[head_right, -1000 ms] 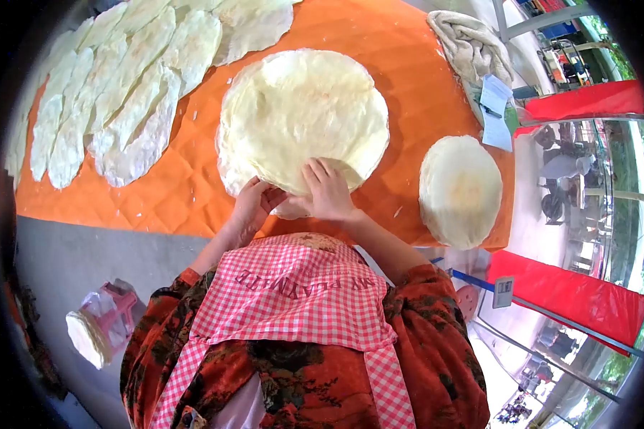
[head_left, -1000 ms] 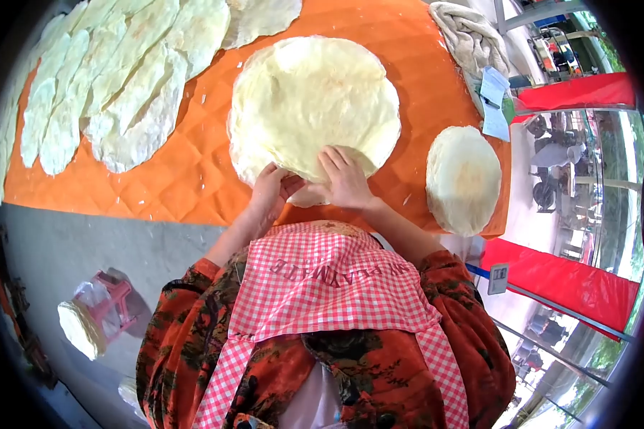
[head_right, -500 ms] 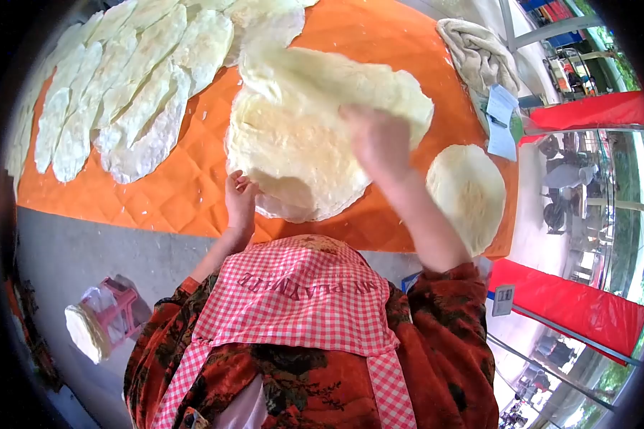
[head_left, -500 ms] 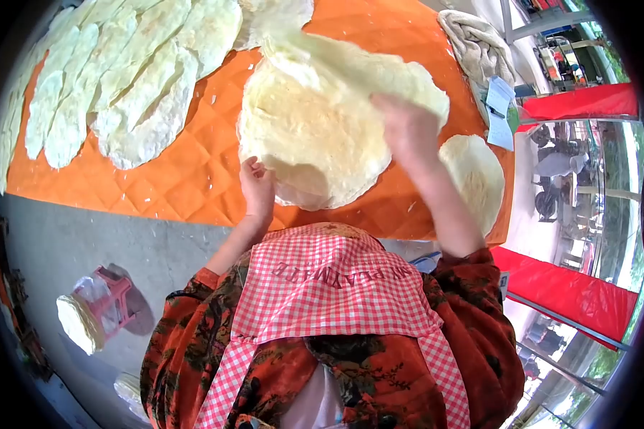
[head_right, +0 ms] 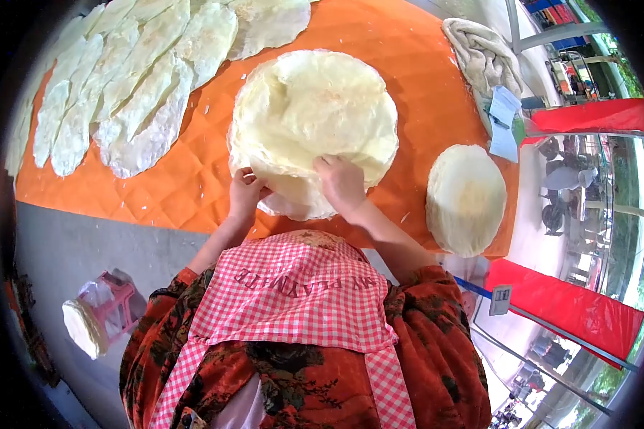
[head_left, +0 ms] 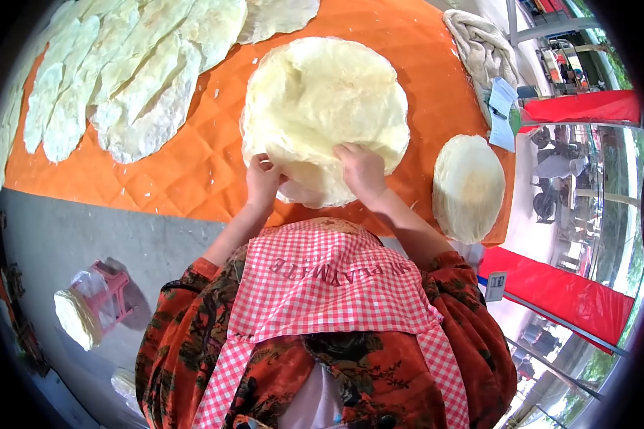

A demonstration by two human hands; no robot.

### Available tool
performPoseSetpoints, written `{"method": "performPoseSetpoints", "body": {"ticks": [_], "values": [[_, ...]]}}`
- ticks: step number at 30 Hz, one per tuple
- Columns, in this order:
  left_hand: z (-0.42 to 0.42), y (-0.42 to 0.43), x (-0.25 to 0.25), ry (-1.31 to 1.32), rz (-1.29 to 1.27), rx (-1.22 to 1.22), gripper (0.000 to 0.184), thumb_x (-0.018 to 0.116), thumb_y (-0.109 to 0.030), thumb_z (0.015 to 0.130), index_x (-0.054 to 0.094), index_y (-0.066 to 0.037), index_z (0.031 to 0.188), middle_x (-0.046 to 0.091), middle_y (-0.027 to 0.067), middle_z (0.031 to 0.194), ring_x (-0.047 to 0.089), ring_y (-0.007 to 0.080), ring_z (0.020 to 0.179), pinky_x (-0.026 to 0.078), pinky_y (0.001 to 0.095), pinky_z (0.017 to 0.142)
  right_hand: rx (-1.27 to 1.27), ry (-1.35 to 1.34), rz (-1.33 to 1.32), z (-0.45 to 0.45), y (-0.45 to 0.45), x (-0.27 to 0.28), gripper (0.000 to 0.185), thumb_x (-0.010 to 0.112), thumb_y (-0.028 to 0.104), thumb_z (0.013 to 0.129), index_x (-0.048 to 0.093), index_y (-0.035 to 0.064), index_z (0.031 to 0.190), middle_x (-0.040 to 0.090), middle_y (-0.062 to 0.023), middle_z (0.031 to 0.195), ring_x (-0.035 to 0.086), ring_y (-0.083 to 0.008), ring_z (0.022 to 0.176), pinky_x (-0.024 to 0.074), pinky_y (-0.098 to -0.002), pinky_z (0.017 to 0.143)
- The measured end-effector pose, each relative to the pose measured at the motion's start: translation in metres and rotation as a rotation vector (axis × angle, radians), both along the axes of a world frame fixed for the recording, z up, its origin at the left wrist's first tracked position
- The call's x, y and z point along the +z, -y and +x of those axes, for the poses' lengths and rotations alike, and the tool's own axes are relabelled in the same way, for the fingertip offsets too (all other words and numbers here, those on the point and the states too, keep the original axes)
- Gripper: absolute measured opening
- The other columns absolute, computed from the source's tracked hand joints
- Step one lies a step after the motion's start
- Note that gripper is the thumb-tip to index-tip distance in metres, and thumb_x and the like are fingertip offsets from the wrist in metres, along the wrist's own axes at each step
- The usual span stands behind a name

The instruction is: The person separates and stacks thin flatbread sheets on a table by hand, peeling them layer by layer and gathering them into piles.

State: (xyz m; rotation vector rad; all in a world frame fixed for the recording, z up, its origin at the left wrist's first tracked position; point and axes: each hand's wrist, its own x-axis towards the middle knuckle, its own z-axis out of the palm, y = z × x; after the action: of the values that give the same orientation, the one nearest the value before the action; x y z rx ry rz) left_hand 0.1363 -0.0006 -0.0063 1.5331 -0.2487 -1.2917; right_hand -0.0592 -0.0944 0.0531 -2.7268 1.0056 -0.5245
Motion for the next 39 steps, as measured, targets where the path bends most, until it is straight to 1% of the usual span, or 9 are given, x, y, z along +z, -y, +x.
{"method": "performPoseSetpoints", "body": {"ticks": [7, 13, 14, 18, 22, 28, 33, 36, 39], "values": [[-0.008, 0.005, 0.001, -0.46, -0.104, 0.041, 0.027, 0.047, 0.003, 0.088, 0.048, 0.003, 0.115, 0.062, 0.0164, 0.101, 0.065, 0.0258, 0.087, 0.058, 0.0353, 0.079, -0.041, -0.213, 0.2, -0.003, -0.035, -0.029, 0.072, 0.07, 0.031, 0.078, 0.041, 0.0003, 0.136, 0.037, -0.0167, 0.143, 0.035, -0.0323, 0.132, 0.0341, -0.0484, 0.101], [-0.007, 0.012, 0.032, -0.703, -0.25, 0.048, 0.03, 0.051, -0.002, 0.09, 0.044, -0.003, 0.119, 0.059, 0.0192, 0.11, 0.062, 0.0287, 0.099, 0.052, 0.0418, 0.091, -0.112, -0.226, 0.248, -0.015, 0.029, -0.033, 0.021, 0.063, 0.015, 0.074, 0.066, 0.0031, 0.091, 0.065, -0.0177, 0.083, 0.064, -0.0337, 0.079, 0.0494, -0.046, 0.067], [-0.006, 0.012, 0.029, -0.684, -0.278, 0.036, 0.031, 0.052, -0.003, 0.09, 0.043, -0.003, 0.12, 0.058, 0.0186, 0.113, 0.06, 0.0293, 0.102, 0.05, 0.0427, 0.094, -0.089, -0.142, 0.204, -0.01, 0.047, -0.008, 0.007, 0.058, 0.006, 0.073, 0.064, 0.0041, 0.071, 0.059, -0.0171, 0.06, 0.06, -0.0354, 0.057, 0.0469, -0.0474, 0.055], [0.009, 0.016, 0.008, -0.662, -0.31, -0.01, 0.046, 0.061, -0.016, 0.087, 0.039, -0.006, 0.127, 0.052, 0.0161, 0.125, 0.051, 0.0326, 0.117, 0.042, 0.0474, 0.102, 0.111, -0.182, -0.15, 0.034, 0.069, 0.182, 0.004, 0.058, 0.005, 0.072, 0.061, 0.0058, 0.069, 0.06, -0.0174, 0.064, 0.062, -0.0361, 0.063, 0.0468, -0.0484, 0.058], [0.006, 0.019, 0.002, -0.813, -0.347, -0.015, 0.053, 0.067, -0.024, 0.084, 0.039, -0.011, 0.127, 0.05, 0.0154, 0.128, 0.046, 0.034, 0.122, 0.038, 0.0537, 0.103, -0.096, -0.195, 0.321, 0.056, 0.098, 0.299, 0.027, 0.062, 0.009, 0.078, 0.068, 0.0048, 0.104, 0.068, -0.0183, 0.087, 0.067, -0.0275, 0.081, 0.051, -0.0377, 0.072], [0.018, 0.013, 0.008, -0.754, -0.552, 0.053, 0.066, 0.068, -0.029, 0.082, 0.034, -0.015, 0.137, 0.045, 0.0098, 0.134, 0.041, 0.0325, 0.126, 0.033, 0.056, 0.105, -0.076, 0.327, 0.931, 0.007, 0.159, 0.247, 0.053, 0.07, 0.009, 0.077, 0.052, -0.0048, 0.126, 0.065, -0.0096, 0.111, 0.064, -0.0227, 0.097, 0.0493, -0.0343, 0.091], [0.029, 0.006, -0.006, -0.542, -0.334, 0.101, 0.067, 0.066, -0.023, 0.082, 0.032, -0.011, 0.139, 0.047, 0.0088, 0.126, 0.046, 0.0272, 0.118, 0.039, 0.0464, 0.098, -0.402, 0.589, 1.472, -0.08, 0.189, 0.07, 0.052, 0.07, 0.003, 0.076, 0.054, -0.0064, 0.125, 0.062, -0.0157, 0.118, 0.063, -0.0264, 0.104, 0.0469, -0.0386, 0.096], [0.026, 0.003, 0.006, -0.385, -0.208, 0.124, 0.065, 0.065, -0.018, 0.083, 0.032, -0.004, 0.138, 0.047, 0.0126, 0.123, 0.05, 0.0239, 0.111, 0.042, 0.0385, 0.093, -0.561, 0.57, 1.355, -0.102, 0.192, 0.027, 0.047, 0.068, 0.001, 0.073, 0.058, -0.008, 0.118, 0.063, -0.0151, 0.114, 0.062, -0.0248, 0.103, 0.0473, -0.0347, 0.092], [0.019, -0.007, 0.002, -0.288, -0.19, 0.077, 0.051, 0.061, -0.016, 0.086, 0.039, 0.002, 0.129, 0.051, 0.014, 0.117, 0.054, 0.0224, 0.1, 0.046, 0.0359, 0.088, -0.365, 0.459, 1.072, -0.06, 0.166, 0.1, 0.042, 0.067, 0.003, 0.072, 0.062, -0.0078, 0.112, 0.067, -0.0138, 0.103, 0.065, -0.0225, 0.092, 0.0499, -0.0329, 0.084]]}}
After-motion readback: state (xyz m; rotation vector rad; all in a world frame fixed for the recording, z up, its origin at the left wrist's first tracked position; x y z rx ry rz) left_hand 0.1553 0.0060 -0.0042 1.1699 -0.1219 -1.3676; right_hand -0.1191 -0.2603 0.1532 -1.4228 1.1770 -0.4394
